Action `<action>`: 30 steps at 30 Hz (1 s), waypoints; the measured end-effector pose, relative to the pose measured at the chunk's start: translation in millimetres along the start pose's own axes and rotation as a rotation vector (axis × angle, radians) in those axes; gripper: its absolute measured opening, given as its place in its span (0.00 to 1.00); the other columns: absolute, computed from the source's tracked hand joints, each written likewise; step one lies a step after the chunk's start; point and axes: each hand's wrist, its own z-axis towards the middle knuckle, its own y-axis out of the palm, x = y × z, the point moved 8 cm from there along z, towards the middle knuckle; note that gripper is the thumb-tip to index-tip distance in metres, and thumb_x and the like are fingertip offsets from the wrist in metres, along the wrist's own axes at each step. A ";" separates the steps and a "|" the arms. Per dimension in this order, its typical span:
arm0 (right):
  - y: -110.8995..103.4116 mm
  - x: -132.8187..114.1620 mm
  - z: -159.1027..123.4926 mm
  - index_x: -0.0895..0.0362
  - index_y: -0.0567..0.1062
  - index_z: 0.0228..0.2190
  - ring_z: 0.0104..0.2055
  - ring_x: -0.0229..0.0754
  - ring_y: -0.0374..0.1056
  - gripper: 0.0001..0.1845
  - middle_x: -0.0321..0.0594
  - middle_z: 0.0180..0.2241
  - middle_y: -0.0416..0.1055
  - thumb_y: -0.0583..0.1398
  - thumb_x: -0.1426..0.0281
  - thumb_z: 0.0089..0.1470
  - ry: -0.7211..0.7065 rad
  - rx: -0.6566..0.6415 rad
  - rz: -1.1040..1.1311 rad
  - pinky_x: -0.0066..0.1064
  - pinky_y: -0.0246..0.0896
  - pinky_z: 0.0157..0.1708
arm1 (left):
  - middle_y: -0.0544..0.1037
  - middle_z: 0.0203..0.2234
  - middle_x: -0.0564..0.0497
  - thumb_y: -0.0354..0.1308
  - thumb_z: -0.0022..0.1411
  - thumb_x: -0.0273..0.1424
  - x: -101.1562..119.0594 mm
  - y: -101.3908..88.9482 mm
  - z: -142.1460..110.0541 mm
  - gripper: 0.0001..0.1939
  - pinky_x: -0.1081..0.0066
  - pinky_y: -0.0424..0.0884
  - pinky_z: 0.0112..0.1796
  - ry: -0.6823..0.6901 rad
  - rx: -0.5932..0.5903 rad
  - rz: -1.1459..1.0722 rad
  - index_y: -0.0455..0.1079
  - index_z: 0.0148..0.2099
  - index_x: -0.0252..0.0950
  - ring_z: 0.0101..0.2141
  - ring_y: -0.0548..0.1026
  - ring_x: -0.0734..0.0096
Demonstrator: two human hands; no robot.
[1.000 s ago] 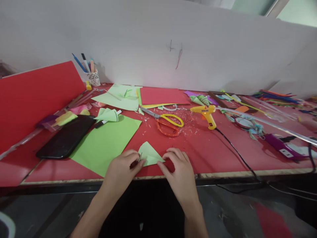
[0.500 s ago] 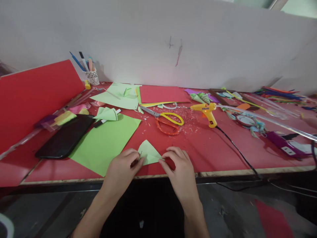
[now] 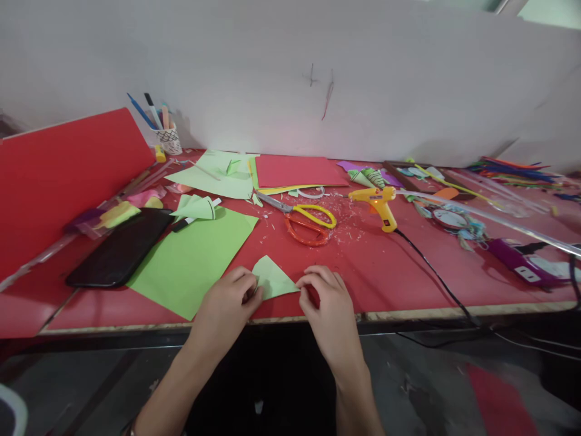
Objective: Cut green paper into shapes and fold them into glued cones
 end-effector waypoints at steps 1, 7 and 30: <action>0.3 0.5 0.2 0.56 0.69 0.27 0.37 0.41 0.61 0.10 0.38 0.35 0.67 0.52 0.80 0.46 -0.004 -0.001 0.000 0.33 0.57 0.38 | 0.63 0.23 0.55 0.47 0.57 0.31 0.1 -0.2 0.0 0.13 0.75 0.56 0.24 0.004 0.004 -0.003 0.55 0.22 0.35 0.22 0.61 0.78; -5.1 -6.8 -12.9 0.56 0.70 0.36 0.43 0.42 0.61 0.14 0.41 0.39 0.67 0.49 0.80 0.50 -0.165 0.183 -0.020 0.35 0.57 0.43 | 0.63 0.22 0.55 0.48 0.57 0.31 -0.8 -1.0 -0.6 0.13 0.76 0.56 0.24 0.027 0.035 -0.018 0.55 0.21 0.35 0.21 0.60 0.79; 20.8 -32.6 -27.9 0.50 0.71 0.41 0.43 0.43 0.62 0.14 0.38 0.41 0.69 0.52 0.68 0.53 -0.315 -0.012 -0.173 0.37 0.55 0.41 | 0.75 0.39 0.49 0.44 0.59 0.24 33.0 -7.9 -47.9 0.15 0.67 0.64 0.38 0.487 0.186 0.398 0.66 0.47 0.35 0.37 0.71 0.69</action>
